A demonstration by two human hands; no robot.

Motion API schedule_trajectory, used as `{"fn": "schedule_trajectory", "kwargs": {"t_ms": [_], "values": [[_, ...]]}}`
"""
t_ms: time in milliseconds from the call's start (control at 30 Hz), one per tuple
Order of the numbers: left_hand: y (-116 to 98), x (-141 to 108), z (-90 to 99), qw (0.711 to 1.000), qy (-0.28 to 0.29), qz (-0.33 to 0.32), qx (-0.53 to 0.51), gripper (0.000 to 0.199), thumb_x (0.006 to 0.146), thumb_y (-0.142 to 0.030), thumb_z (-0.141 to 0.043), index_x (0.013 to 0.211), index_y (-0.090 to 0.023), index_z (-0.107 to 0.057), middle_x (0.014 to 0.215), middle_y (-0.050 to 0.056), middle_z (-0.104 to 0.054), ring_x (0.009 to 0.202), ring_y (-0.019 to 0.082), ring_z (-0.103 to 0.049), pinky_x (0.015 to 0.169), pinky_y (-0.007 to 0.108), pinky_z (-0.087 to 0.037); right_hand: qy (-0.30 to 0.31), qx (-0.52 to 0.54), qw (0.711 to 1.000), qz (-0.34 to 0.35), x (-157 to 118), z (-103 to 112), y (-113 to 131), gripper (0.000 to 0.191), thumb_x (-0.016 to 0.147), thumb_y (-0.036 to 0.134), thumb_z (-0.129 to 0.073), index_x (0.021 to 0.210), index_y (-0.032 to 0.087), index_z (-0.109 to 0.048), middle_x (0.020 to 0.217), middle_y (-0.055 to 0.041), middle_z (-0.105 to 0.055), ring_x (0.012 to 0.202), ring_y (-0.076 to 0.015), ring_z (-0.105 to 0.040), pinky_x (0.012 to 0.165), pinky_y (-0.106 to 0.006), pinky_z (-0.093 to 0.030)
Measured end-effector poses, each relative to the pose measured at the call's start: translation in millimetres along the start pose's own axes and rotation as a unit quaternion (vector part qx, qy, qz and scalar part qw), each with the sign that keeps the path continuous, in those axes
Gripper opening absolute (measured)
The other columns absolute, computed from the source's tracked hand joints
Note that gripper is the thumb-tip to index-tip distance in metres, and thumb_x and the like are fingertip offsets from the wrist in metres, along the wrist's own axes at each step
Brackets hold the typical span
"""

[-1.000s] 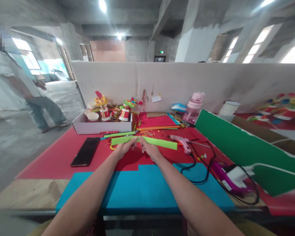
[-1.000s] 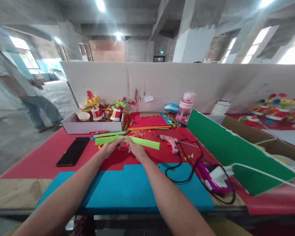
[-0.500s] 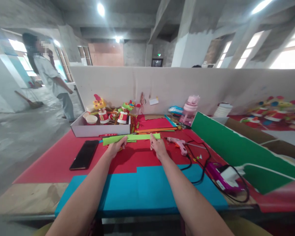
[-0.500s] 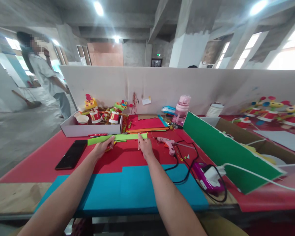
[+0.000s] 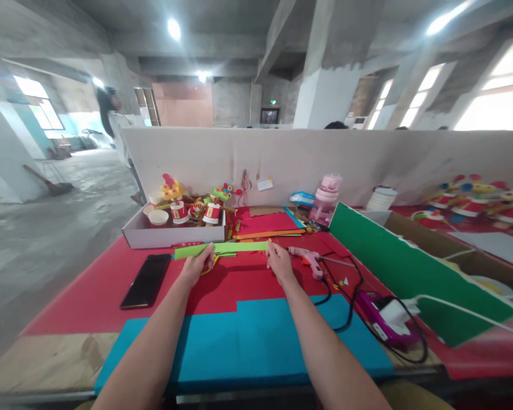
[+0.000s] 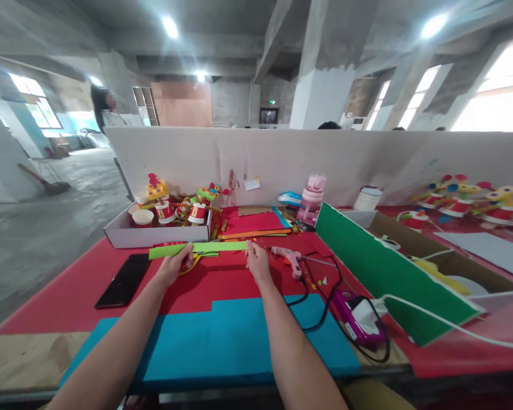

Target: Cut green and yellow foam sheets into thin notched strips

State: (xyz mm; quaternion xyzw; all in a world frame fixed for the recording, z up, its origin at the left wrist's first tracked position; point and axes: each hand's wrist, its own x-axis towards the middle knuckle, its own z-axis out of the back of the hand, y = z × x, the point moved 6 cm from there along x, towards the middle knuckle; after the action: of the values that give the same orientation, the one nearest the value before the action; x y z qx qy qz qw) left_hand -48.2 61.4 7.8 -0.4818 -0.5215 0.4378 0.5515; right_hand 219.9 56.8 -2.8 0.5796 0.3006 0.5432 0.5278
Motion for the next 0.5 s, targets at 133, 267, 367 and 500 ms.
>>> {"fn": "schedule_trajectory", "kwargs": {"t_ms": [133,267,367,500], "values": [[-12.5,-2.7,22.7,0.993,-0.108,-0.038,-0.014,0.042,0.077,-0.048,-0.061,0.052,-0.015,-0.054,0.043,-0.001,-0.049,0.045,0.009,-0.047,0.052,0.022,-0.038,-0.023,-0.097,0.994,0.043,-1.1,12.2,8.5,0.055,0.086,0.069,-0.032,0.061,0.021,-0.044,0.041,0.0049,-0.043,0.034,-0.0124,-0.048,0.041,-0.022,-0.033],[-27.3,-7.2,39.7,0.988,-0.137,-0.063,0.024,0.038,0.076,-0.045,-0.063,0.053,-0.015,-0.056,0.043,-0.002,-0.048,0.044,0.008,-0.045,0.048,0.022,-0.034,-0.017,-0.173,0.981,0.081,-2.1,16.8,23.3,0.054,0.089,0.065,-0.030,0.060,0.021,-0.043,0.042,0.0029,-0.044,0.040,-0.0140,-0.050,0.045,-0.023,-0.032],[-34.7,-9.8,46.5,0.993,-0.089,-0.057,0.050,0.037,0.075,-0.043,-0.063,0.052,-0.015,-0.054,0.044,-0.002,-0.050,0.046,0.009,-0.047,0.051,0.022,-0.037,-0.002,-0.227,0.969,0.102,-1.7,23.0,30.5,0.054,0.091,0.062,-0.026,0.060,0.021,-0.044,0.044,0.0009,-0.047,0.045,-0.0151,-0.051,0.048,-0.025,-0.032],[-23.8,-17.6,45.2,0.992,0.022,0.036,0.121,0.035,0.068,-0.042,-0.068,0.053,-0.014,-0.056,0.044,-0.001,-0.051,0.042,0.007,-0.042,0.045,0.021,-0.032,0.058,-0.312,0.943,0.100,-5.5,39.1,28.2,0.055,0.092,0.059,-0.026,0.058,0.021,-0.046,0.050,-0.0022,-0.053,0.050,-0.0165,-0.052,0.052,-0.027,-0.035]]}}
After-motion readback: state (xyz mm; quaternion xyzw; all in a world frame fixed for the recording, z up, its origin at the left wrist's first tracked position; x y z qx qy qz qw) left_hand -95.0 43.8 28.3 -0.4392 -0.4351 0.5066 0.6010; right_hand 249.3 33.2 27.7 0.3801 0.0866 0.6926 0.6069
